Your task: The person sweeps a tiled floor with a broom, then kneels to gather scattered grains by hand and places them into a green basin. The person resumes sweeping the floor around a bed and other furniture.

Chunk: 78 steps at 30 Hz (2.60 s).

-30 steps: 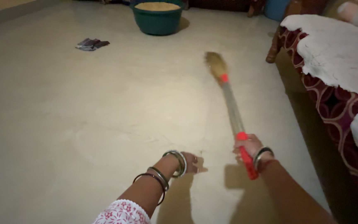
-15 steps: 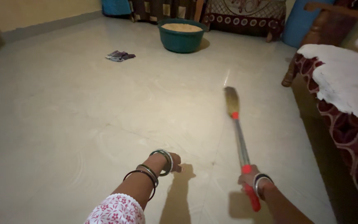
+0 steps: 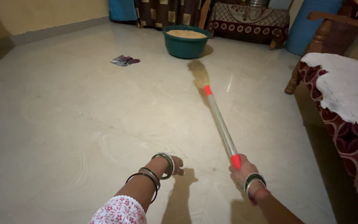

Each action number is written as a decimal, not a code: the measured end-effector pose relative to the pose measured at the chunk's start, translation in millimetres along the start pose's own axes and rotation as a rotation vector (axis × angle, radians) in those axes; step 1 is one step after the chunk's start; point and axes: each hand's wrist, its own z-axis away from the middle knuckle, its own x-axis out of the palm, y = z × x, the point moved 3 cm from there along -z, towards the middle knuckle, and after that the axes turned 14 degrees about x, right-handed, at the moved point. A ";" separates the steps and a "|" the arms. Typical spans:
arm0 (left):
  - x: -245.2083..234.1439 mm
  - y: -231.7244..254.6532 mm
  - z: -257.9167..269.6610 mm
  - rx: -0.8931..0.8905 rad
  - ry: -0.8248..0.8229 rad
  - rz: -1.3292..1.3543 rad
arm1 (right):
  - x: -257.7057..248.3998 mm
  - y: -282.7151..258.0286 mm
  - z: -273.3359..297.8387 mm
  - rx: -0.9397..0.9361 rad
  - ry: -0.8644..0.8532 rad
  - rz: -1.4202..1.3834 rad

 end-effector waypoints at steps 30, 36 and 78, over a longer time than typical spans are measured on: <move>33.1 4.4 -47.0 -0.016 0.027 0.221 | 85.5 38.9 -100.7 0.039 -0.436 0.210; 43.3 28.0 -103.1 -0.061 0.277 0.597 | 97.2 16.6 -80.5 0.126 -0.510 -0.053; -145.8 -197.0 -143.4 -0.335 0.885 0.673 | 15.7 -255.0 -164.0 -0.444 -0.418 0.185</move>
